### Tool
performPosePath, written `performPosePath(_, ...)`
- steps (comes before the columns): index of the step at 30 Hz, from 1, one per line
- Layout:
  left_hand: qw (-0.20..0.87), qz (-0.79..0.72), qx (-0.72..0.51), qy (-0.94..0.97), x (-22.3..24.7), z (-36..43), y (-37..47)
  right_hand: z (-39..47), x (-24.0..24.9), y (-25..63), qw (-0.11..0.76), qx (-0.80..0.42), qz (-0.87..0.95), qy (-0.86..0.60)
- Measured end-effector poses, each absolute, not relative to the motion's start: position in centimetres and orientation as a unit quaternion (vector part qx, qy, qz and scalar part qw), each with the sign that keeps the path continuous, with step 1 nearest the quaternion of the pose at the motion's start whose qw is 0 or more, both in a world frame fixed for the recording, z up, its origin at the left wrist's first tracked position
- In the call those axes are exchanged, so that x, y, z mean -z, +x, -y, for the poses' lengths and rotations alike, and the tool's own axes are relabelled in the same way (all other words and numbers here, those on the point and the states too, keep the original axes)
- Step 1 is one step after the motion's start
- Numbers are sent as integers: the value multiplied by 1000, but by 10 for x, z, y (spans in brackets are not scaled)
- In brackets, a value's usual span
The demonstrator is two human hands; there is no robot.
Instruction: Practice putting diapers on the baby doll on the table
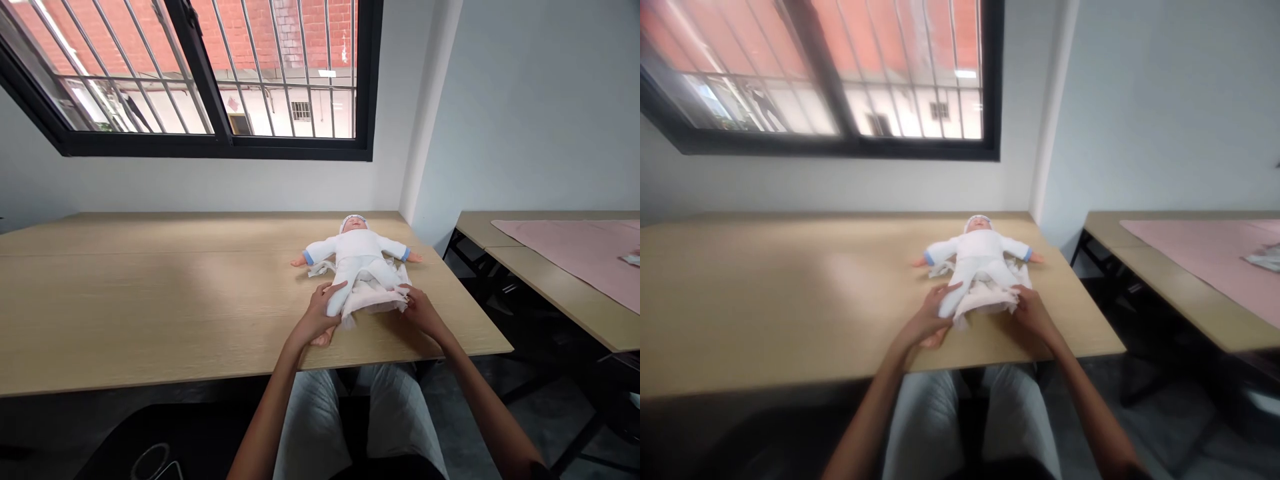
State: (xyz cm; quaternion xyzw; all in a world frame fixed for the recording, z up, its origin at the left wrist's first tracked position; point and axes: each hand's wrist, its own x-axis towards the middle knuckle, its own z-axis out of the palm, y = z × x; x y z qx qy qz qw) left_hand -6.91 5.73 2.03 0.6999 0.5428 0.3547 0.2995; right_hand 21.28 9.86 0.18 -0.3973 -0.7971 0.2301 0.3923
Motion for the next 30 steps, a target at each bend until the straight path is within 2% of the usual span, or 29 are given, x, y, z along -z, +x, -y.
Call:
performPosePath(5, 161, -589, -292, 736, -20, -66, -60, -108, 2, 216, 440, -341, 720, -415)
performPosePath(10, 64, -541, -384, 746, -19, -85, -45, -119, 1, 203, 482, -335, 683, -435)
performPosePath(12, 85, -502, -438, 741, -16, -97, -42, -124, -4, 197, 493, -337, 666, -447)
performPosePath(16, 196, -465, -532, 680, -22, -124, -43, -145, -22, 182, 544, -343, 621, -448)
performPosePath(20, 275, -476, -564, 616, -47, -154, -43, -183, -47, 161, 587, -305, 606, -443)
performPosePath(24, 364, -481, -600, 526, -61, -182, -45, -222, -58, 144, 578, -275, 611, -466)
performPosePath(30, 432, -481, -589, 485, -30, -203, -62, -245, -27, 140, 538, -316, 604, -496)
